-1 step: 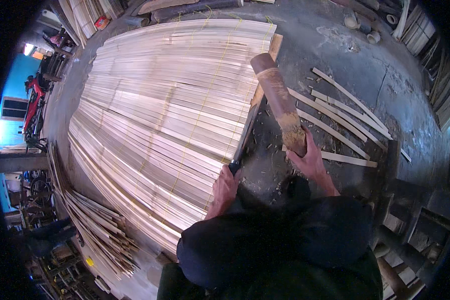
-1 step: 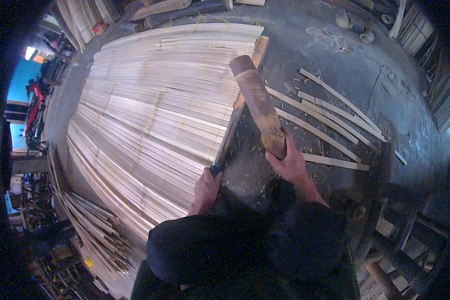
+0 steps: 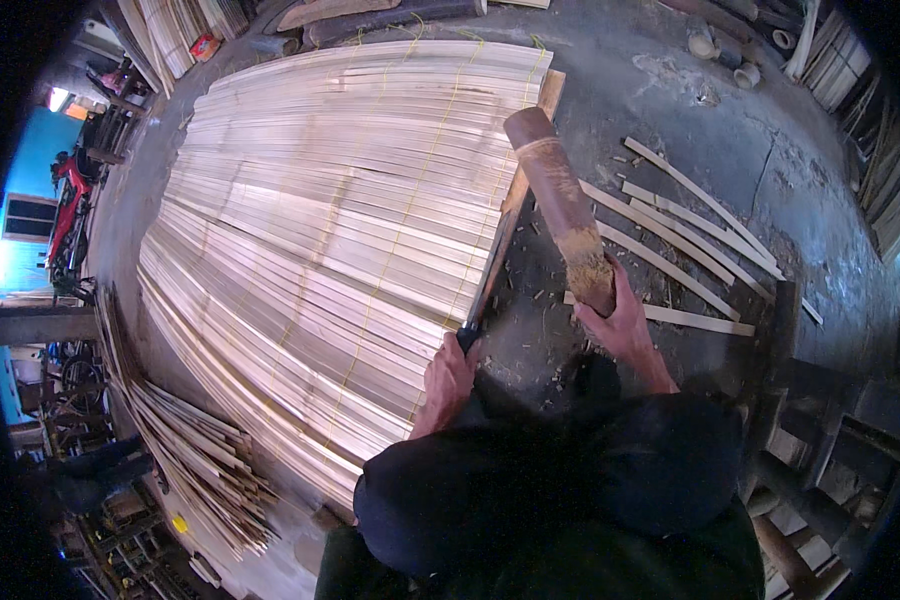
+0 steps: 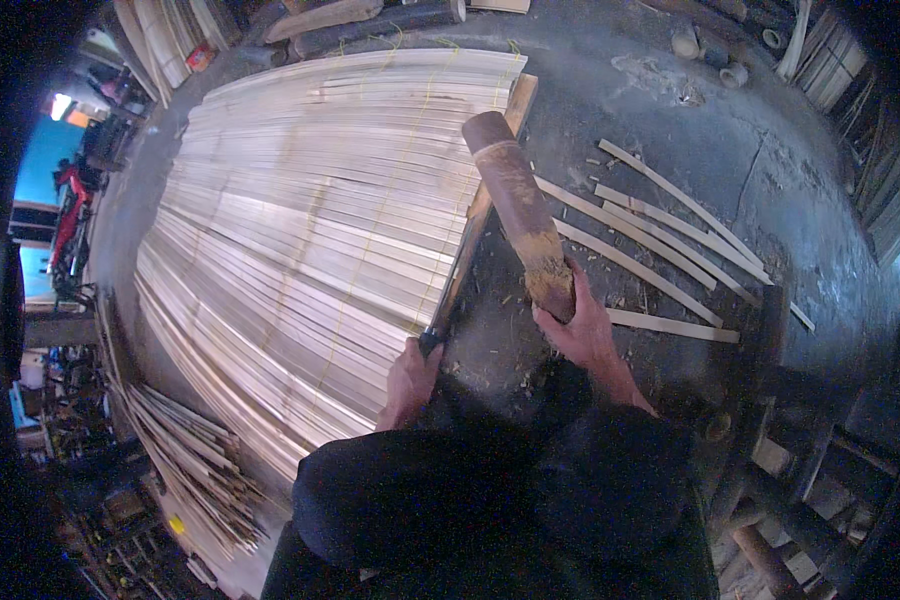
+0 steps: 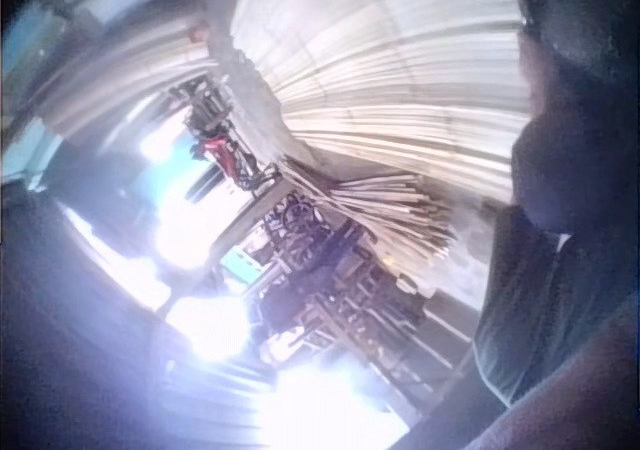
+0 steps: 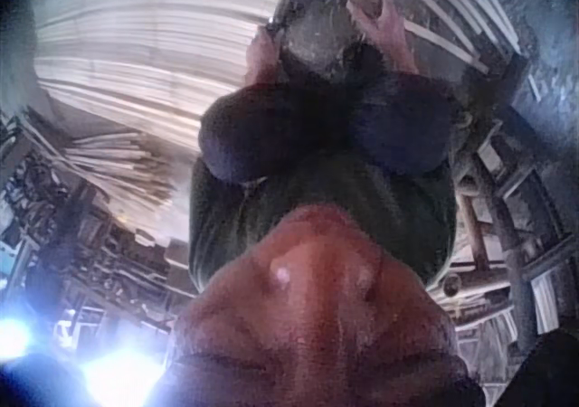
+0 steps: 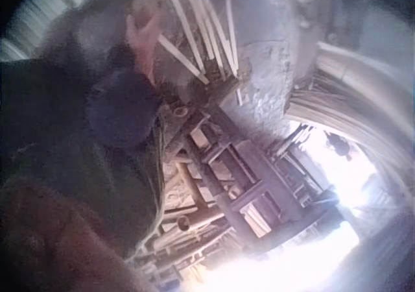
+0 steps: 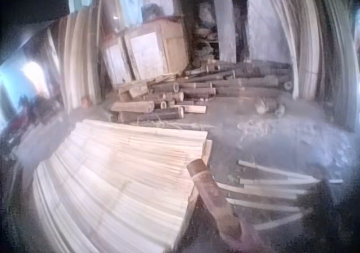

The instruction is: The person aligns a stack of thin wooden planks on a workbench and repeatedly uses a chisel and wooden mallet to trim the edges flush. The person adjusts the stack between strikes and continues trimming along the length of the planks.

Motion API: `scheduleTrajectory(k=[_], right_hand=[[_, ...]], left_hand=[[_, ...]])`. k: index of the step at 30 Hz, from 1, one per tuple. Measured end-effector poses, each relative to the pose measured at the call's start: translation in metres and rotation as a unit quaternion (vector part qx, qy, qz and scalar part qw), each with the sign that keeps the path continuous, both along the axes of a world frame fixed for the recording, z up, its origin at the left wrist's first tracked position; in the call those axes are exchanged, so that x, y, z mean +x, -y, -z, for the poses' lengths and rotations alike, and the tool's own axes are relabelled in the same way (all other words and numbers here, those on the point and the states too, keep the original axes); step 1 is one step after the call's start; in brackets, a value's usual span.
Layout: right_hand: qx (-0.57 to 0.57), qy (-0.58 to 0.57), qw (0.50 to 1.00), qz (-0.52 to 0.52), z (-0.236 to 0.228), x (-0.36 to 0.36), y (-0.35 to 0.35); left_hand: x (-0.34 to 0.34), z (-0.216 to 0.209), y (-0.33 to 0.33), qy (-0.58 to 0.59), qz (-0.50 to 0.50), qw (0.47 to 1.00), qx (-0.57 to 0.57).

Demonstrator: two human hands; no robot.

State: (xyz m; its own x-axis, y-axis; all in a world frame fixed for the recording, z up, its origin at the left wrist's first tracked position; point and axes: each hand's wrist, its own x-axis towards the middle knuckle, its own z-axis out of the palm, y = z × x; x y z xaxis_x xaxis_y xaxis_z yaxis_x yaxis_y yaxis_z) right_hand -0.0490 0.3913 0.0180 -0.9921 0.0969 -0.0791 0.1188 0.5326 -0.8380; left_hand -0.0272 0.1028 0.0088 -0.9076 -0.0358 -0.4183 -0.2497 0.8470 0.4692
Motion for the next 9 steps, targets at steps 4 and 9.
scheduleTrajectory(k=[4,9], right_hand=[[-0.014,-0.024,0.999,0.019,-0.033,0.001,-0.003],[-0.043,-0.111,0.991,0.060,-0.122,-0.033,0.000]], left_hand=[[0.009,-0.011,0.015,0.018,0.000,0.999,0.037],[0.002,-0.033,0.020,0.068,-0.014,0.997,0.030]])
